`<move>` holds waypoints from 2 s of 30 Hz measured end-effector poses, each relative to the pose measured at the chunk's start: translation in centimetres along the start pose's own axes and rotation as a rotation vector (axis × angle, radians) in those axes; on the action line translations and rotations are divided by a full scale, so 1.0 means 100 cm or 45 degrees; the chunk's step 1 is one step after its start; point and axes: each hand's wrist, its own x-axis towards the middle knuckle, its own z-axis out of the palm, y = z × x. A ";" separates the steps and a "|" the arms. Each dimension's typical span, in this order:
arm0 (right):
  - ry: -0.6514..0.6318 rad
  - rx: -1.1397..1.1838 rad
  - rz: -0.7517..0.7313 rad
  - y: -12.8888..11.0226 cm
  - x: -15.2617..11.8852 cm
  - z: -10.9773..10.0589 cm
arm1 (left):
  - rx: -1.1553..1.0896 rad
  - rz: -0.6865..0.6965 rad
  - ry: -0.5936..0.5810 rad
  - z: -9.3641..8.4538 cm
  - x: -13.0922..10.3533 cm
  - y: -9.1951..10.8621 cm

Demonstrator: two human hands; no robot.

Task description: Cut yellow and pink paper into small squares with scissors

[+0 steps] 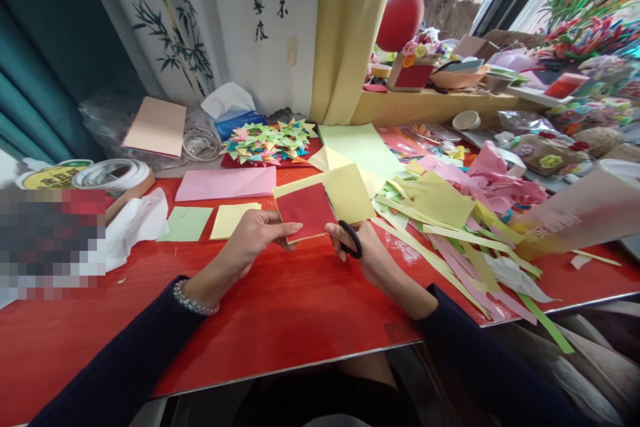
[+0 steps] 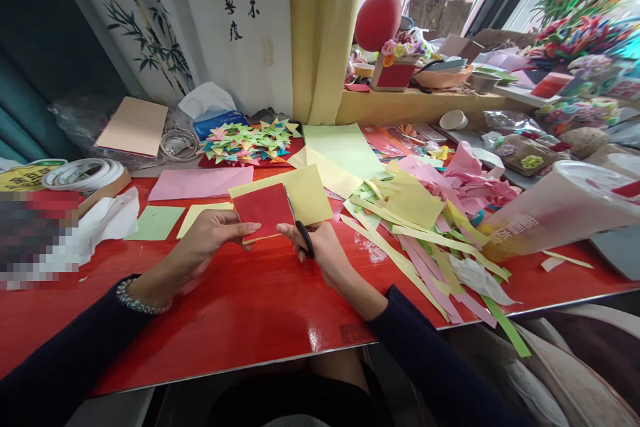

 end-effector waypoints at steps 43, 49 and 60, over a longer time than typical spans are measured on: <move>-0.051 0.130 0.000 -0.005 -0.001 -0.003 | 0.047 -0.096 -0.110 0.008 -0.004 0.001; -0.068 0.175 0.064 -0.008 -0.003 -0.003 | 0.056 -0.125 -0.140 0.008 -0.004 -0.003; 0.036 0.139 0.124 0.008 -0.003 -0.003 | -0.114 -0.283 -0.163 0.006 -0.002 -0.007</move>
